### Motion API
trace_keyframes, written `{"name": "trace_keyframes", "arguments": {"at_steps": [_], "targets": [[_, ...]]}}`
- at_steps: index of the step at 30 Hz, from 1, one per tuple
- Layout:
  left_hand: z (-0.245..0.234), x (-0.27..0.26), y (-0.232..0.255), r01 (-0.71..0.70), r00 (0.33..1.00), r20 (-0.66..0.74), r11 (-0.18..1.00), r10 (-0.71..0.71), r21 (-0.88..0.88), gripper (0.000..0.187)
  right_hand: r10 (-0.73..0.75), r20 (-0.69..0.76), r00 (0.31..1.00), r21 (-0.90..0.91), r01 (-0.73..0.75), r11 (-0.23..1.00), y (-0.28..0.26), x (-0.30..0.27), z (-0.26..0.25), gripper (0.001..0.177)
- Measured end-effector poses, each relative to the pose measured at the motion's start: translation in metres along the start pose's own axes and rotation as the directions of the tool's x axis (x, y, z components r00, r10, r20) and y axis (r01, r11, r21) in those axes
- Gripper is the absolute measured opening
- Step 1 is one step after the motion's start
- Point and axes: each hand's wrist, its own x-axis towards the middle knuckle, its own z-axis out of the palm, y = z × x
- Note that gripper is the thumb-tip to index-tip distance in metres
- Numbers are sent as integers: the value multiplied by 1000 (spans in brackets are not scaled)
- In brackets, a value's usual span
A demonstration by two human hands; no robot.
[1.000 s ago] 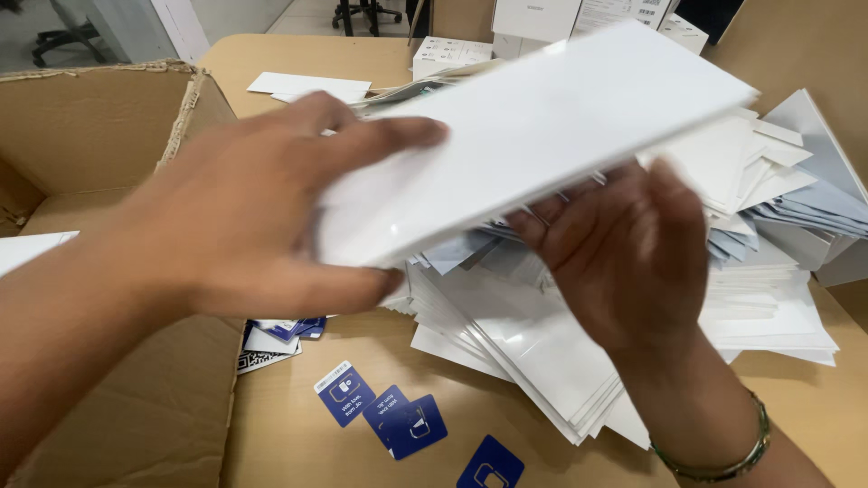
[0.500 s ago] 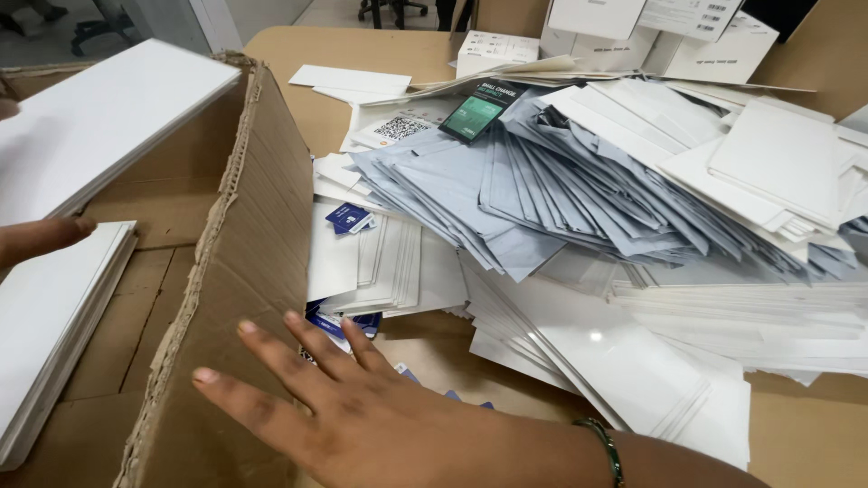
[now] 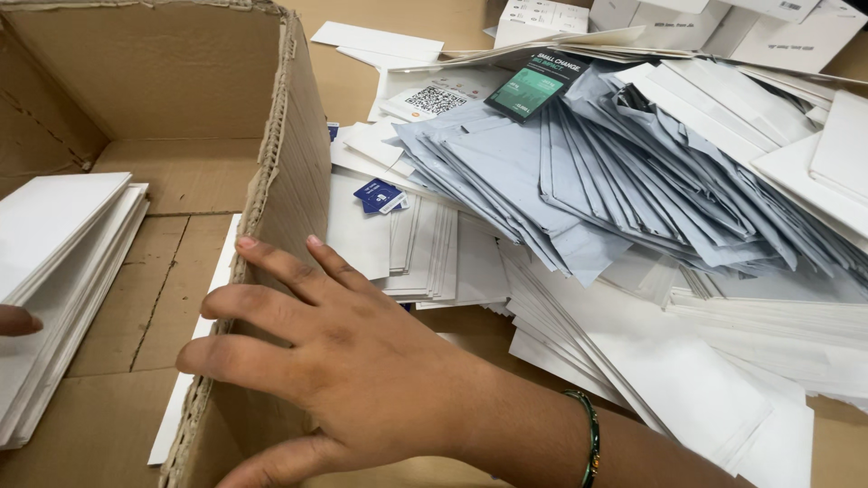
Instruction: The person sorts through a large pile of white papers on a desk, gathers a small stack, and places it into a cardboard box.
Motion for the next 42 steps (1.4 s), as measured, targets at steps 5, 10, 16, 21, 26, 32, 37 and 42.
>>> {"name": "trace_keyframes", "arguments": {"at_steps": [5, 10, 16, 21, 26, 32, 37, 42], "targets": [[4, 4, 0, 12, 999, 40, 1000, -13, 29, 97, 4, -2, 1000, 30, -3, 1000, -1, -4, -3, 74], [5, -3, -4, 25, 997, 72, 998, -29, 49, 94, 6, -10, 1000, 46, -6, 999, -1, -3, -5, 71], [6, -9, -7, 35, 994, 99, 997, -42, 72, 91, 4, -46, 999, 42, -2, 999, -3, -3, -8, 71], [9, -9, -4, 35, 992, 116, 996, -45, 84, 89, 13, -60, 998, 56, -9, 998, -3, -6, -6, 72], [10, -14, -11, 43, 990, 130, 994, -56, 97, 87, 13, -103, 995, 80, -4, 997, -2, -5, -1, 71], [13, -15, -12, 47, 987, 146, 994, -62, 103, 84, 12, -132, 991, 72, -3, 997, -2, -6, 4, 69], [10, -13, -15, 41, 987, 152, 994, -56, 103, 81, 16, -146, 989, 71, -6, 997, -3, -7, 5, 70], [5, -11, -19, 30, 987, 155, 994, -47, 106, 79, 9, -152, 988, 75, 3, 997, -2, -7, 8, 72]]}}
